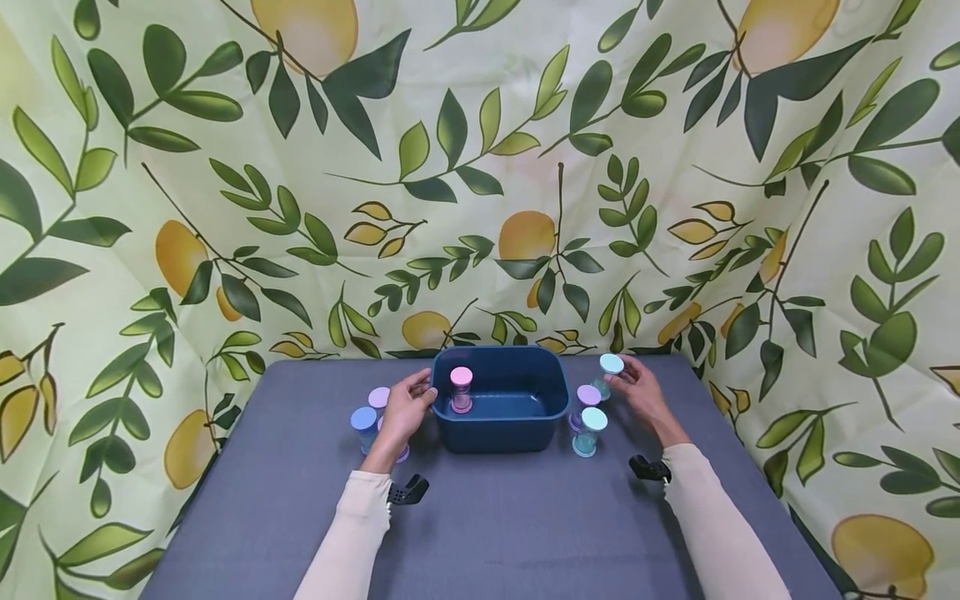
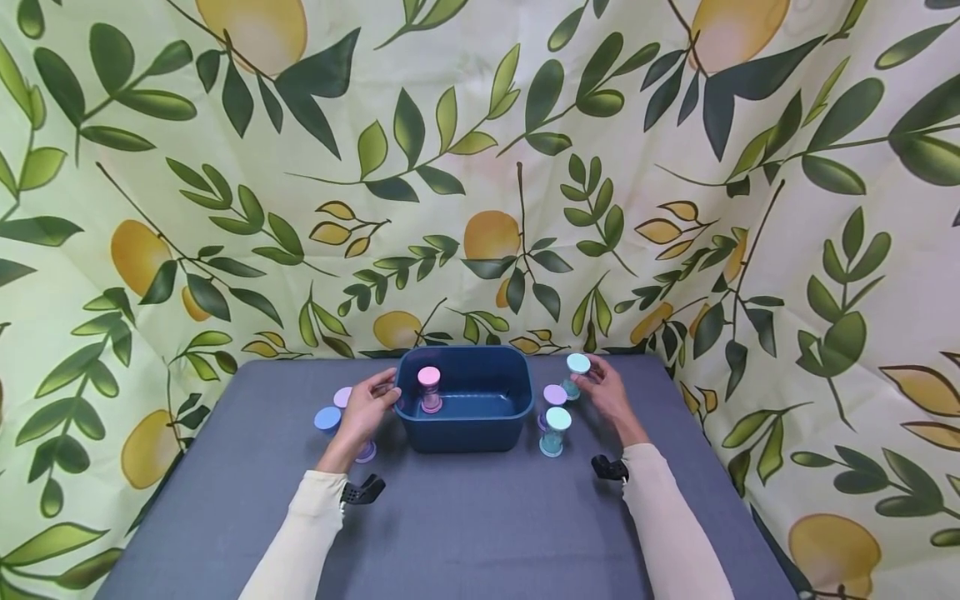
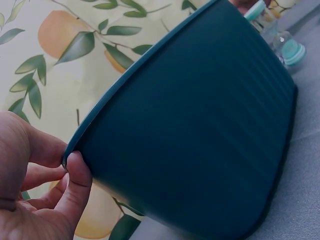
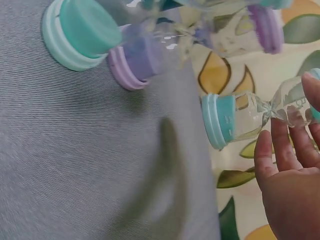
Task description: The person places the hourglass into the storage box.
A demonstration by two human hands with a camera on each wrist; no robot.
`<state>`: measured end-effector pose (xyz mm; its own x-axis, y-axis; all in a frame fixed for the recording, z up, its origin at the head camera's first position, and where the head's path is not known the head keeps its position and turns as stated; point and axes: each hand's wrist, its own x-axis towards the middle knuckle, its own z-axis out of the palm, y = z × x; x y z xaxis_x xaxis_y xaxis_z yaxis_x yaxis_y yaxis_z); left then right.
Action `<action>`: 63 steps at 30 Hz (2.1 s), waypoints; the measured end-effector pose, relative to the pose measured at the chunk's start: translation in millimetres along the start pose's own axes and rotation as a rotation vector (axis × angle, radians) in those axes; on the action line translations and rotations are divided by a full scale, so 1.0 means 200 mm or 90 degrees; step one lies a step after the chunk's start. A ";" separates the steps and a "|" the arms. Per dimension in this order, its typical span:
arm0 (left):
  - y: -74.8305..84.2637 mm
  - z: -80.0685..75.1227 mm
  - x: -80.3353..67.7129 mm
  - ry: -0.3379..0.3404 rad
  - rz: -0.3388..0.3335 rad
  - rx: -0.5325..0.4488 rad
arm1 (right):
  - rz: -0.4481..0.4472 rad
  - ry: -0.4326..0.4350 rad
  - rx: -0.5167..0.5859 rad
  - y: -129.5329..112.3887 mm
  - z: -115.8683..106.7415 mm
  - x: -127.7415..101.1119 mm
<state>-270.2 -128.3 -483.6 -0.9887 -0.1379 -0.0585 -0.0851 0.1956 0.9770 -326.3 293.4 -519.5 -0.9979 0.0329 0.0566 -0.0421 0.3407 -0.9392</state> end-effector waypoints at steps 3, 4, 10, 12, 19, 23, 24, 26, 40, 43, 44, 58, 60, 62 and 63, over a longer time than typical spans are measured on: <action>0.00 0.00 0.00 -0.002 0.001 -0.001 | -0.006 0.011 0.007 -0.03 -0.03 -0.01; 0.00 0.00 0.00 -0.003 0.004 0.001 | -0.012 0.013 0.008 -0.04 -0.03 -0.01; 0.00 -0.01 0.01 -0.008 0.003 0.008 | -0.046 0.026 0.016 -0.10 -0.09 -0.03; 0.00 -0.01 0.01 -0.009 0.000 0.007 | -0.052 0.026 0.023 -0.13 -0.11 -0.04; 0.02 -0.02 0.01 -0.013 -0.012 0.015 | -0.071 0.021 0.055 -0.22 -0.14 -0.08; 0.02 -0.01 0.01 -0.013 -0.015 0.022 | -0.072 0.017 0.050 -0.29 -0.15 -0.11; 0.01 -0.01 0.01 -0.013 -0.016 0.022 | -0.074 0.016 0.047 -0.30 -0.15 -0.12; 0.01 -0.01 0.01 -0.012 -0.018 0.023 | -0.074 0.011 0.039 -0.33 -0.15 -0.13; 0.02 -0.01 0.01 -0.009 -0.018 0.021 | -0.084 -0.016 0.022 -0.50 -0.12 -0.21; 0.02 -0.01 0.00 -0.010 -0.023 0.023 | -0.101 -0.018 0.023 -0.54 -0.10 -0.23; 0.02 0.00 0.00 -0.010 -0.025 0.023 | -0.106 -0.021 0.026 -0.55 -0.10 -0.23; 0.01 0.00 0.00 -0.010 -0.019 0.020 | -0.139 -0.044 0.041 -0.69 0.00 -0.26; 0.01 0.00 0.00 -0.010 -0.021 0.020 | -0.144 -0.050 0.046 -0.70 0.01 -0.26; 0.01 0.00 0.00 -0.009 -0.021 0.020 | -0.148 -0.057 0.048 -0.72 0.03 -0.26; 0.01 0.00 0.00 -0.008 -0.020 0.020 | -0.149 -0.059 0.050 -0.72 0.04 -0.26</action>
<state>-269.4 -128.2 -482.1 -0.9868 -0.1327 -0.0923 -0.1203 0.2212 0.9678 -269.6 235.0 -389.7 -0.9605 -0.1260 0.2482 -0.2731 0.2549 -0.9276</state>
